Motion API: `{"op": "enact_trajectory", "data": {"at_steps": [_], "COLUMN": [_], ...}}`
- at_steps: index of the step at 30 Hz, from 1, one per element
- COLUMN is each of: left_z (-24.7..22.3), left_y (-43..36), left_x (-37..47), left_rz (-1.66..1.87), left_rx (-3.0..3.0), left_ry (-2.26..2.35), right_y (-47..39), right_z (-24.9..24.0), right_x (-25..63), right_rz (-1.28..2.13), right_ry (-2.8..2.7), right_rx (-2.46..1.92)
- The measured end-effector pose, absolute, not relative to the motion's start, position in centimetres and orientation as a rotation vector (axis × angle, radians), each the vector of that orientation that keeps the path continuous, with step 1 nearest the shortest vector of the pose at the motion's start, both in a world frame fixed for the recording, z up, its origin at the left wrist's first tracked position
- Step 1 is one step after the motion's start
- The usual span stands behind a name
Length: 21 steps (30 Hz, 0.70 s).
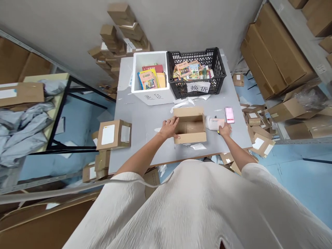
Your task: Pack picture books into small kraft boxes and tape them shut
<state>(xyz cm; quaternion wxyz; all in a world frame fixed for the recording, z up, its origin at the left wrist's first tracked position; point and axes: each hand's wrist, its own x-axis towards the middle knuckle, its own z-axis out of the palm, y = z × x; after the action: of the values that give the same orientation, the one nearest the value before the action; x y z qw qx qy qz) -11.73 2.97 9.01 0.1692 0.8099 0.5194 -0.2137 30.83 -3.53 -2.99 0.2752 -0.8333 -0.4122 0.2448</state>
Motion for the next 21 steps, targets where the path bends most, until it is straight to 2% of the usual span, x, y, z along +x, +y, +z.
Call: {"op": "enact_trajectory", "data": {"at_steps": [2, 7, 11, 16, 21], "left_z": [9.1, 9.7, 9.8, 9.5, 10.1], "left_y": [2.4, 0.6, -1.1, -2.4, -3.4], "left_x": [-11.7, -11.9, -11.7, -11.6, -13.0], "left_rz": [-0.603, -0.533, -0.384, -0.228, 0.056], "left_rx": [2.303, 2.291, 2.291, 1.974, 1.897], "left_ry": [1.487, 1.459, 1.462, 1.821, 1.747], "right_y": [-3.9, -5.2, -5.5, -4.4, -3.9], "right_z": [-1.9, 1.1, 1.7, 1.5, 2.5], "right_x": [29.8, 25.9, 23.9, 23.6, 23.9], "right_rz": [0.649, 0.967, 0.992, 1.061, 1.061], "right_ry": [-1.301, -1.754, -1.827, -1.765, -1.752], "right_rx": [-2.157, -1.654, -1.638, -1.701, -1.707]}}
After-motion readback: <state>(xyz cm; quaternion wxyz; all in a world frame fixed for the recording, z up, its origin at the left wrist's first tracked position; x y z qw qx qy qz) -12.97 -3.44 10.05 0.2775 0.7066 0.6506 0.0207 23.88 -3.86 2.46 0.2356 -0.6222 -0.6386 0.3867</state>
